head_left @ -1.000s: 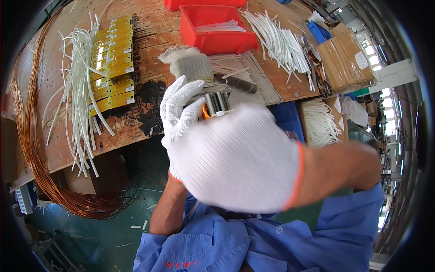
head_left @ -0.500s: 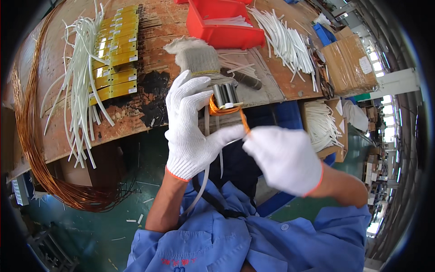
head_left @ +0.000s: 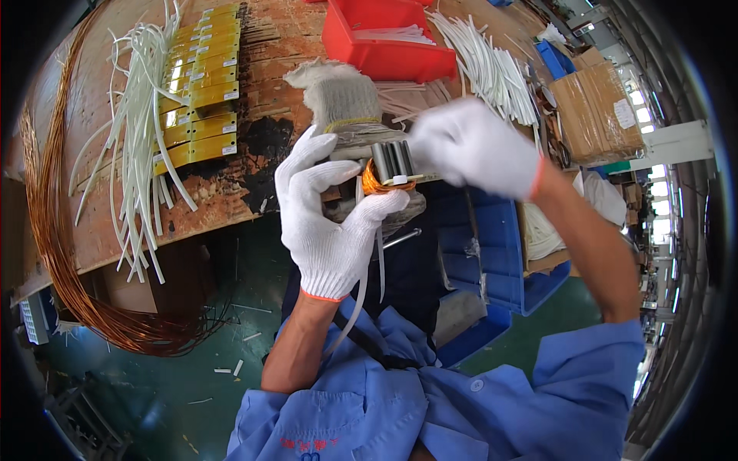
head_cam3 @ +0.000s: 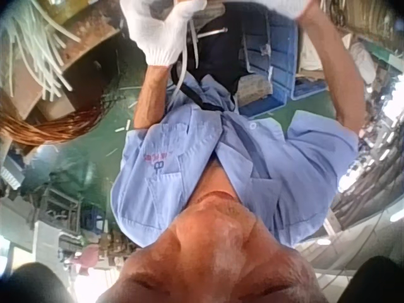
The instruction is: Manually winding copper wire onto a core and securing it with white plastic casing during an electronics fabrication task.
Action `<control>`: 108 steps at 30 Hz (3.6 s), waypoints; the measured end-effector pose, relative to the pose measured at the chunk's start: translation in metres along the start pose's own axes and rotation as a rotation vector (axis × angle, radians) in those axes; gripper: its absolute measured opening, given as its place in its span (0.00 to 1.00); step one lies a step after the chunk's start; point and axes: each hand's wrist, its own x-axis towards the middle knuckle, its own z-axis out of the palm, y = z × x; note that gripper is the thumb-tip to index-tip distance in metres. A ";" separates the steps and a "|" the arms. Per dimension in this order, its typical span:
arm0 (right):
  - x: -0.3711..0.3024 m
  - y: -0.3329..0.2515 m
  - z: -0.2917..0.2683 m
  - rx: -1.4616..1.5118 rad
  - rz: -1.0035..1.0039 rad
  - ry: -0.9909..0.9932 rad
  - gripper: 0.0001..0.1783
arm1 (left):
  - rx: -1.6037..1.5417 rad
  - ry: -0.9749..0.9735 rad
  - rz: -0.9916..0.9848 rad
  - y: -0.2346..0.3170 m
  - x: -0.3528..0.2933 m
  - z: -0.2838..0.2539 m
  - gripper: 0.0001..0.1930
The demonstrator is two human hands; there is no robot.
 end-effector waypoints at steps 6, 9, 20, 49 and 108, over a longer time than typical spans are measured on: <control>-0.110 -0.004 0.094 -0.725 -0.431 0.352 0.06 | 0.075 -0.173 0.174 0.013 0.012 0.003 0.40; -0.095 -0.072 0.097 -1.012 -0.471 0.243 0.11 | 0.136 -0.119 0.122 0.013 0.007 0.007 0.38; 0.014 0.007 0.002 -0.017 -0.039 -0.017 0.18 | 0.106 0.034 0.010 0.012 -0.003 0.006 0.34; -0.106 -0.030 0.097 -0.860 -0.287 0.226 0.04 | 0.108 -0.151 0.084 0.017 -0.007 -0.001 0.40; -0.063 -0.066 0.090 -0.974 -0.511 0.328 0.18 | 0.223 -0.109 0.151 0.004 -0.010 0.004 0.38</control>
